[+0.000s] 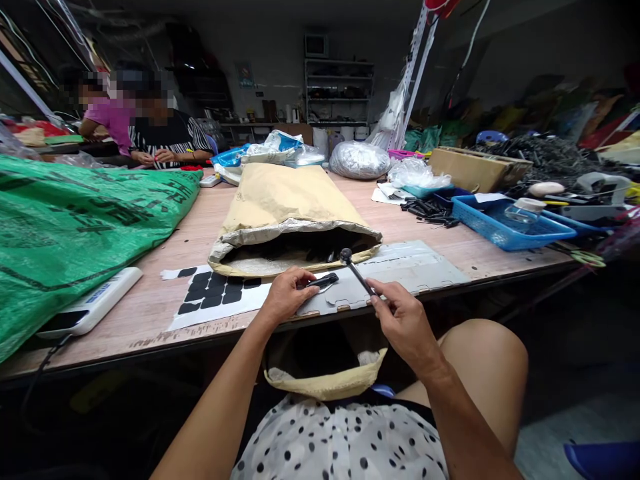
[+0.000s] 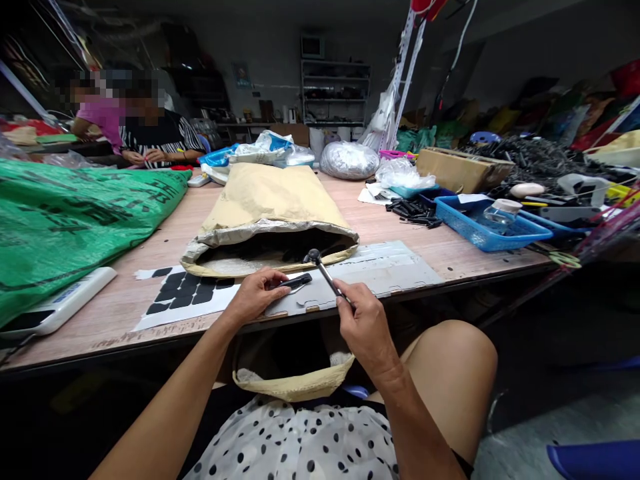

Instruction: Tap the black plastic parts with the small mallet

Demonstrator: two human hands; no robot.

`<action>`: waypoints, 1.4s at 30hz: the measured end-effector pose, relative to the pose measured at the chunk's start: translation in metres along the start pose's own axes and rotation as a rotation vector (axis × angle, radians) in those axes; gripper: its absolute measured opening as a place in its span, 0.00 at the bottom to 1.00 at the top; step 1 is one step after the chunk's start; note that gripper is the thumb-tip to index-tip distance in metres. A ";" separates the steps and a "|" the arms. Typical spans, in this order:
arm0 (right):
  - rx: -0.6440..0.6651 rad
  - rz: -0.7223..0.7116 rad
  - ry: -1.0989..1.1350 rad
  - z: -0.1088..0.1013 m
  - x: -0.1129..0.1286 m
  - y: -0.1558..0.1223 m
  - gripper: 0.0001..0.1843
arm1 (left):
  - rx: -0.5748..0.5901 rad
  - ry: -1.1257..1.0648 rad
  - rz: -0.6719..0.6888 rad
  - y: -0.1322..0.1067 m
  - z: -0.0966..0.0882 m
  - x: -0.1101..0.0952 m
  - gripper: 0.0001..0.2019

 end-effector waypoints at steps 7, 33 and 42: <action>0.122 -0.158 -0.001 0.025 0.032 -0.016 0.21 | -0.005 -0.034 -0.007 -0.001 0.001 0.006 0.10; -0.061 -0.109 -0.239 0.016 0.017 -0.018 0.22 | -0.010 0.014 -0.015 -0.001 -0.001 0.001 0.11; -0.233 0.110 -0.632 -0.007 -0.014 -0.004 0.20 | -0.032 0.027 -0.023 0.000 -0.002 -0.001 0.10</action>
Point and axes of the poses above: each hand's wrist, its own y-axis towards the middle knuckle, its own z-axis out of the palm, x = y × z, the point moved 4 cm from there along y, towards the middle knuckle, and after that the axes turned 12 degrees about z, right-handed, at the moved point
